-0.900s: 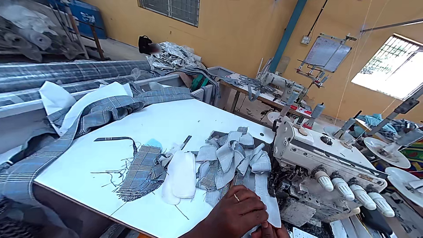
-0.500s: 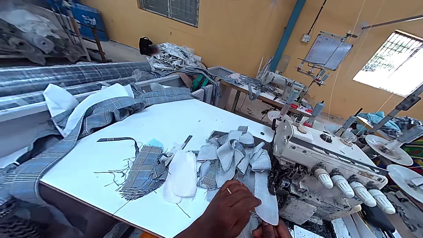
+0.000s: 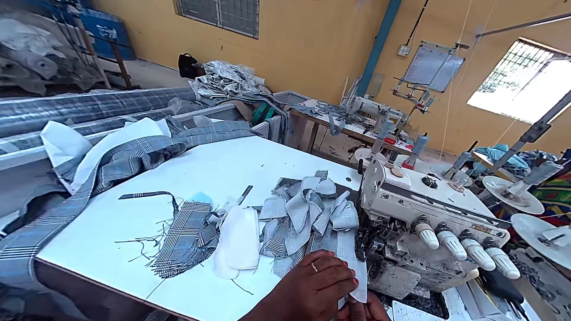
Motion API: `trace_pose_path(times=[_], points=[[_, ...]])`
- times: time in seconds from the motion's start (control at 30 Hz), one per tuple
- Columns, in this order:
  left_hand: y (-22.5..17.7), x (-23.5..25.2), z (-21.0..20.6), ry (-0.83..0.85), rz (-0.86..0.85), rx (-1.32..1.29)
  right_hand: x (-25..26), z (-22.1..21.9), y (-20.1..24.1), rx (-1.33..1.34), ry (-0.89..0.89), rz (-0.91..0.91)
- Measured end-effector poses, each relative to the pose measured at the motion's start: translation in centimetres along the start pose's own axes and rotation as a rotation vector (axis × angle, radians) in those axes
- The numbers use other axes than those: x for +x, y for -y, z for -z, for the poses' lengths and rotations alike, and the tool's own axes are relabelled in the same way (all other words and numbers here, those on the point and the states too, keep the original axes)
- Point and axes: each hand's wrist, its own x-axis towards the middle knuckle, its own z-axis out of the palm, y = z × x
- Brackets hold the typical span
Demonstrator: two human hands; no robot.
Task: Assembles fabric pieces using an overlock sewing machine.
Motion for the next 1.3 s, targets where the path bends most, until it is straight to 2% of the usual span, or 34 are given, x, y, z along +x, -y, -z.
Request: trace_pose_path(times=[0.13,0.23,0.4,0.57,0.77,0.93,1.3], points=[[-0.1,0.0,0.0,0.014,0.024,0.01,-0.2,0.4,0.0,0.047,0.002,0.041],[0.0,0.1,0.0,0.009,0.035,0.002,-0.3,0.7,-0.5,0.024,-0.088,0.159],[-0.2,0.8,0.4,-0.026,0.099,-0.031,0.2,0.1,-1.5,-0.435,-0.181,0.446],[0.4,1.5,1.5,0.062,0.129,-0.153,1.5,-0.3,-1.1,-0.676,-0.197,0.641],[2.0,3.2,2.5,0.225,0.001,-0.161,1.1,-0.4,-1.1,-0.745,-0.212,0.677],[3.2,3.4,2.4,0.24,-0.173,-0.195,1.1,-0.3,-1.0,-0.82,-0.218,0.721],[4.3,4.2,3.5,0.387,-0.189,-0.342,1.4,0.0,-0.7,-0.979,-0.242,0.753]])
